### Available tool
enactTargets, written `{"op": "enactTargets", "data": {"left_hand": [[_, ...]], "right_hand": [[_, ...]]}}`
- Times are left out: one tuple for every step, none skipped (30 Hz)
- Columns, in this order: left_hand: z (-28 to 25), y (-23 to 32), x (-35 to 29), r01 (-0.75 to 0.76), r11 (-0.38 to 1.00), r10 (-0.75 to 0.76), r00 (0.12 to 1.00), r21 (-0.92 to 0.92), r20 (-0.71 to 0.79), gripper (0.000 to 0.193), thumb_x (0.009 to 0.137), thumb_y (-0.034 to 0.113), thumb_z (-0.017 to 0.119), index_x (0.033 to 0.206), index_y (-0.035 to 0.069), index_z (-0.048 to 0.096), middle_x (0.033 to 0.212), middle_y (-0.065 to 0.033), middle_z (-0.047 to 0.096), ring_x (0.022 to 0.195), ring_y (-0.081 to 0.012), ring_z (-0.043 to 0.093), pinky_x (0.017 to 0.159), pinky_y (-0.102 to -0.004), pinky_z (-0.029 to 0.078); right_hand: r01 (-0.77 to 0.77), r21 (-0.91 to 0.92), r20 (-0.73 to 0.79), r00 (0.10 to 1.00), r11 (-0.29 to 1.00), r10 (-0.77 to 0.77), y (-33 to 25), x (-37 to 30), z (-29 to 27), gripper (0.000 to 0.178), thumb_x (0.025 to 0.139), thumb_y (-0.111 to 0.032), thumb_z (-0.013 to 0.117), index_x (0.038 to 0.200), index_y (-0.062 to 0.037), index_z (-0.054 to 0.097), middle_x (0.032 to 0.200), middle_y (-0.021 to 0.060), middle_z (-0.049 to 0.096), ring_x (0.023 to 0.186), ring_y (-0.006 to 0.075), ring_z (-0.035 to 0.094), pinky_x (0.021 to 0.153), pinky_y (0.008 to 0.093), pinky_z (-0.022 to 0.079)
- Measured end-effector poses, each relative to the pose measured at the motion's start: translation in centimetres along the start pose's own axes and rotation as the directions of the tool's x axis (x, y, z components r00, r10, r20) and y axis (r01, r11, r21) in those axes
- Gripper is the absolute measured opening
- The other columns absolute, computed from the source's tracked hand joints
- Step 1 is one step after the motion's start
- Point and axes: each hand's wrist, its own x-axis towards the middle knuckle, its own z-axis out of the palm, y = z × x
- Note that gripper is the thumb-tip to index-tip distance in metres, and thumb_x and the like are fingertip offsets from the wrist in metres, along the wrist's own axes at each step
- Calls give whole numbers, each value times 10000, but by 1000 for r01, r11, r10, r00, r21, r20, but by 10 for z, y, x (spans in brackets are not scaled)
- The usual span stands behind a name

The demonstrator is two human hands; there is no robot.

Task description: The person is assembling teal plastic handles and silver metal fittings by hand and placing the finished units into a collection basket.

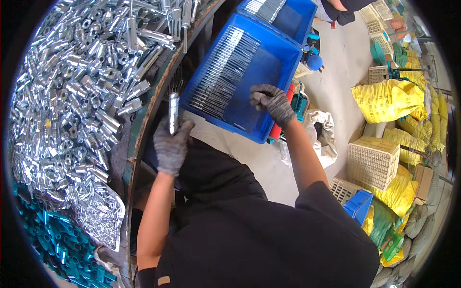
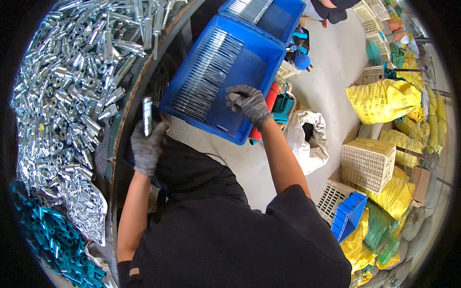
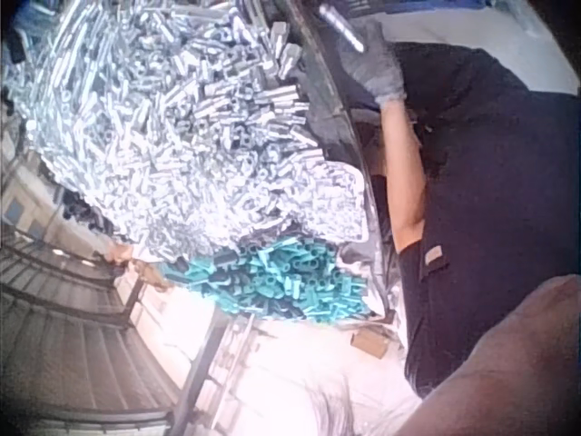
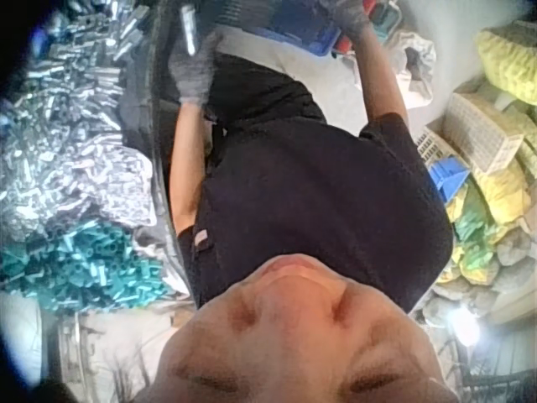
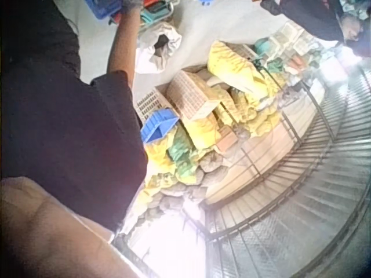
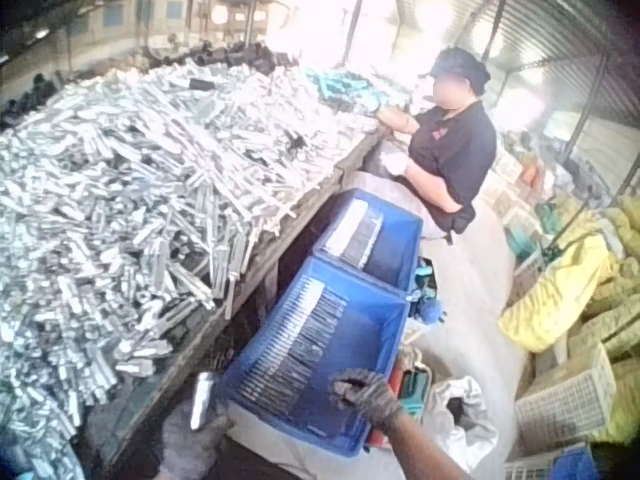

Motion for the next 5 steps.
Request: {"op": "enactTargets", "data": {"left_hand": [[-11,-3,-5,21,999,-21,1000,24,-12,154,790,67,722,810,60,569,635,11,551,500,-60,491,460,-219,386],[-19,-6,-8,32,997,-31,999,65,-7,138,802,74,713,817,56,578,641,6,568,490,-63,500,458,-216,388],[-23,-9,-11,35,997,-34,999,69,-13,138,802,74,713,817,56,578,641,6,568,490,-63,500,458,-216,388],[-27,-14,-14,-10,998,9,1000,61,10,121,816,83,700,826,54,583,662,-12,594,495,-67,514,456,-211,390],[-29,-23,-15,-50,998,49,999,50,25,106,831,92,687,836,52,589,683,-30,620,500,-71,529,454,-206,393]], "right_hand": [[-10,4,-5,1000,1000,10,15,8,-2,217,877,-71,582,1078,-8,632,920,100,671,790,179,656,670,278,546],[-19,136,17,1000,991,16,30,18,-1,230,878,-58,568,1096,-5,624,934,109,667,807,183,654,677,281,548],[-26,269,47,999,963,14,40,28,3,245,880,-44,553,1113,-3,616,949,119,663,824,187,653,684,283,550],[-81,238,93,994,968,61,47,37,7,277,876,-39,549,1144,11,596,974,128,647,846,202,641,702,284,545],[-113,195,156,984,974,83,57,46,12,312,875,-48,558,1182,4,574,990,135,645,844,211,645,716,290,547]]}}
